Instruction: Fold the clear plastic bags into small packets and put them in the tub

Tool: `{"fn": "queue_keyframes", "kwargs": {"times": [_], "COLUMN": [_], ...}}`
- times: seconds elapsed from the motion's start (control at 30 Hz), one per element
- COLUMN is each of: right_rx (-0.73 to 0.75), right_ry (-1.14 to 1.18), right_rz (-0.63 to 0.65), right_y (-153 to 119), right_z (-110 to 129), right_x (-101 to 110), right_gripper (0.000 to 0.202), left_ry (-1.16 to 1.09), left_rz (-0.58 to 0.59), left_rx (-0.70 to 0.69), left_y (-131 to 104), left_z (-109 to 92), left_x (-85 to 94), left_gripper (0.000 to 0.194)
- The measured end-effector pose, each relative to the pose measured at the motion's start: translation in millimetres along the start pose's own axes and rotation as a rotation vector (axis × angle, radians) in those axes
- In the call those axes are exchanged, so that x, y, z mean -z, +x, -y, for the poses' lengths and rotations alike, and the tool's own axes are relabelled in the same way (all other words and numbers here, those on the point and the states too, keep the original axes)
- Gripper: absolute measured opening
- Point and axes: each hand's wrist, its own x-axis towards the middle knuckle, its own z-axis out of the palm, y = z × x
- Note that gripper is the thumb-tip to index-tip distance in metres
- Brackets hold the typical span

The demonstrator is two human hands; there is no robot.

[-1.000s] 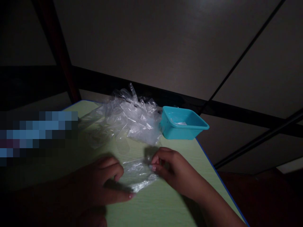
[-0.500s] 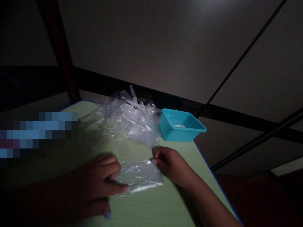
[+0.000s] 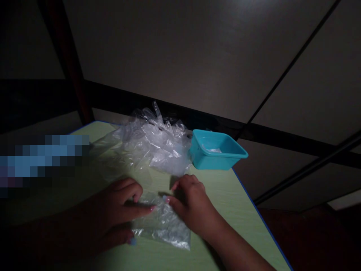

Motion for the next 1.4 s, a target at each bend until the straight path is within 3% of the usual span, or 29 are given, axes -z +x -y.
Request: {"fn": "queue_keyframes", "kwargs": {"times": [0.23,0.57,0.77,1.03,1.1,1.2,1.4], "right_rx": [-0.038,-0.079,-0.134,-0.111,-0.112,-0.086,-0.017], "right_ry": [-0.033,0.304,0.474,0.115,0.093,0.065,0.038], "right_rz": [0.001,0.084,0.093,0.025,0.018,0.011,0.015], "right_y": [0,-3,-3,2,3,3,1], "right_z": [11,15,9,11,12,12,9], "right_x": [-16,-11,-15,-17,-17,-18,-20], "right_gripper": [0.015,0.003,0.023,0.007,0.005,0.012,0.014], "left_ry": [0.044,0.004,0.019,-0.027,-0.022,0.006,0.008], "left_rz": [-0.003,-0.047,0.031,-0.031,-0.051,-0.038,0.006], "left_rx": [-0.015,-0.017,0.02,0.039,0.109,0.207,0.231], "left_y": [2,2,2,3,5,8,9], "left_z": [1,0,-2,-3,-3,-1,-2], "left_x": [-1.3,0.5,3.7,4.8,7.0,9.0,7.8], "left_gripper": [0.031,0.031,0.03,0.023,0.019,0.031,0.037]}}
